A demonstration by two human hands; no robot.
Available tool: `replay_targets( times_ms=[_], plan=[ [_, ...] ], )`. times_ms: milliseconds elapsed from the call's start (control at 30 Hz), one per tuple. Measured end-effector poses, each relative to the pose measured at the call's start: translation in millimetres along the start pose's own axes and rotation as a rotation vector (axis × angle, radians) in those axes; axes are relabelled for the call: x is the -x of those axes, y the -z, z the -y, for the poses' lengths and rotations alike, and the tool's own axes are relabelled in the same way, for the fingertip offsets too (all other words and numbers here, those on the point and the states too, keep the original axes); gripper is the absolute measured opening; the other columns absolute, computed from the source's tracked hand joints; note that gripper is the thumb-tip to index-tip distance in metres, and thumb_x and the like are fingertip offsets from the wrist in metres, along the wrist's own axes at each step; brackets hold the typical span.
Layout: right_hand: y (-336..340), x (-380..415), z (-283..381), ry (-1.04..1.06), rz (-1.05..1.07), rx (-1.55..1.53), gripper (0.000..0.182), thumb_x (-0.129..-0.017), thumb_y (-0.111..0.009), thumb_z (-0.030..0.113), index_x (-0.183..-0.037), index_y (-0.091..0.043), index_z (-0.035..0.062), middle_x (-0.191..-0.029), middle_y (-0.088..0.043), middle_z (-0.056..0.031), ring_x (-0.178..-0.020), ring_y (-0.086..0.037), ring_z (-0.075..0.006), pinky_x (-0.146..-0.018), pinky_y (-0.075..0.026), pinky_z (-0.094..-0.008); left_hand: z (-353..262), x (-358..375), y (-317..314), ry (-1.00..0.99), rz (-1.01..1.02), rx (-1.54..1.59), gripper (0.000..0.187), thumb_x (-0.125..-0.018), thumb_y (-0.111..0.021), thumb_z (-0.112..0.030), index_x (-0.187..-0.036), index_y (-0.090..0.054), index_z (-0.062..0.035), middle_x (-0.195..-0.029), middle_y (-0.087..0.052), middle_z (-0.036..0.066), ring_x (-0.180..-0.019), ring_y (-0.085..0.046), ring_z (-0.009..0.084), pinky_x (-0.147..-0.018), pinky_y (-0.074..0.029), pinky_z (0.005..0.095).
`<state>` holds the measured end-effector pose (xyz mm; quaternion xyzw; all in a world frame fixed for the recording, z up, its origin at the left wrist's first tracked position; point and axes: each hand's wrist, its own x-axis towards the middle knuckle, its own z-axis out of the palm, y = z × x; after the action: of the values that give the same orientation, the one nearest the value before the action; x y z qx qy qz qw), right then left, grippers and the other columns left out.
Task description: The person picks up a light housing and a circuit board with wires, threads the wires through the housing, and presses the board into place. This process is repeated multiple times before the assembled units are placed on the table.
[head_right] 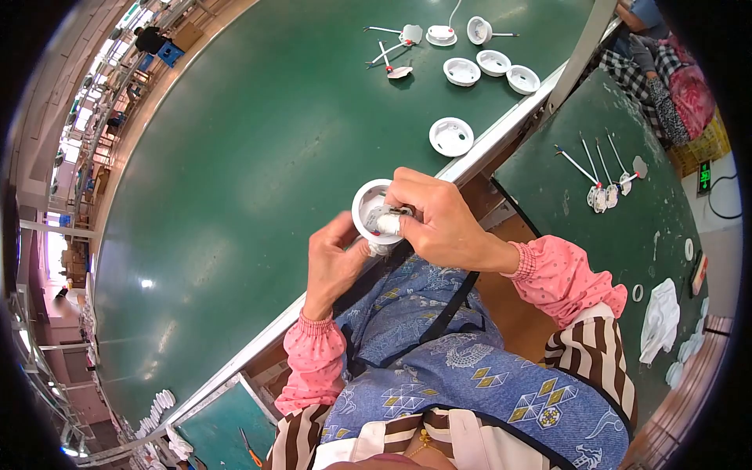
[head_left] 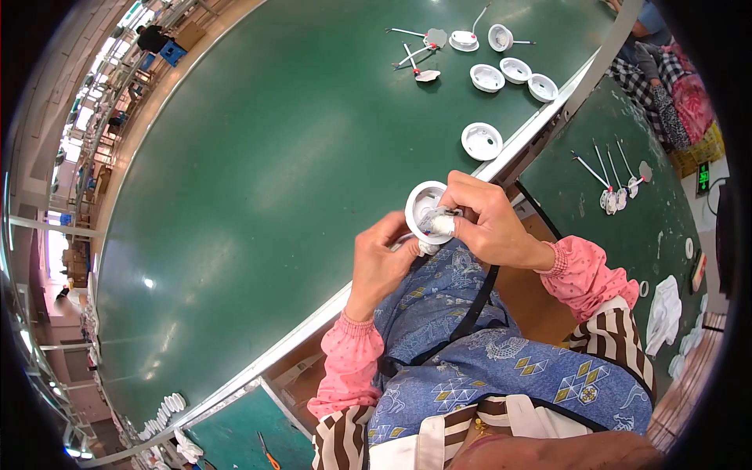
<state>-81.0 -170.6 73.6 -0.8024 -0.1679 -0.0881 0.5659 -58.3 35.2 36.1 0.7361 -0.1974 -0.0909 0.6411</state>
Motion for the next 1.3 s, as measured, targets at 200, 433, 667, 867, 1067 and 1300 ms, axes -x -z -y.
replay_targets(
  times_ms=[200,433,667,867,1067,1300],
  plan=[
    [10,1,-2,-0.160,0.145,-0.009,0.027,-0.074,-0.068,-0.005,-0.101,-0.064,-0.0003,-0.093,-0.056,-0.0089,-0.078,-0.056,-0.0230,-0.067,-0.046,-0.0334,-4,16,2,0.071,0.101,-0.023,0.019,-0.097,-0.069,-0.019,-0.102,-0.074,-0.0017,-0.068,-0.064,-0.003,-0.058,-0.053,0.0031,-0.052,-0.041,0.0223],
    [11,-3,33,0.290,0.424,0.338,0.084,-0.060,-0.082,0.004,-0.139,-0.056,0.0131,-0.133,-0.048,-0.0193,-0.125,-0.046,-0.0406,-0.101,-0.044,-0.0500,-21,30,7,0.234,0.229,-0.084,0.014,-0.095,-0.062,-0.008,-0.097,-0.073,0.0002,-0.062,-0.059,0.000,-0.059,-0.050,0.0059,-0.054,-0.043,0.0282],
    [-5,-3,15,0.117,0.496,0.074,0.061,-0.059,-0.079,-0.002,-0.118,-0.063,0.0041,-0.117,-0.060,-0.0127,-0.108,-0.062,-0.0311,-0.097,-0.049,-0.0401,-33,46,16,0.222,0.281,0.089,0.020,-0.102,-0.059,-0.015,-0.100,-0.073,-0.0015,-0.062,-0.057,-0.003,-0.060,-0.050,0.0048,-0.053,-0.039,0.0242],
    [-13,-2,8,0.032,0.528,-0.083,0.055,-0.059,-0.077,-0.001,-0.112,-0.065,0.0032,-0.113,-0.062,-0.0117,-0.109,-0.061,-0.0277,-0.096,-0.048,-0.0375,-29,55,22,0.260,0.275,0.133,0.018,-0.098,-0.054,-0.007,-0.096,-0.072,-0.0019,-0.060,-0.054,-0.002,-0.056,-0.048,0.0053,-0.052,-0.038,0.0252],
    [-24,-6,5,0.118,0.481,-0.018,0.059,-0.069,-0.075,0.002,-0.126,-0.062,0.0055,-0.114,-0.062,-0.0123,-0.105,-0.062,-0.0302,-0.093,-0.049,-0.0380,-18,57,13,0.245,0.136,0.141,0.021,-0.096,-0.050,-0.001,-0.097,-0.071,-0.0011,-0.060,-0.054,-0.002,-0.055,-0.049,0.0055,-0.051,-0.039,0.0257],
    [-50,6,-12,-0.076,0.276,-0.038,0.027,-0.088,-0.065,0.015,-0.111,-0.065,0.0032,-0.096,-0.062,-0.0125,-0.085,-0.061,-0.0249,-0.075,-0.049,-0.0345,-18,58,0,0.240,0.077,0.175,0.024,-0.098,-0.047,0.000,-0.095,-0.070,-0.0017,-0.061,-0.056,0.000,-0.054,-0.050,0.0058,-0.051,-0.040,0.0250]
  ],
)
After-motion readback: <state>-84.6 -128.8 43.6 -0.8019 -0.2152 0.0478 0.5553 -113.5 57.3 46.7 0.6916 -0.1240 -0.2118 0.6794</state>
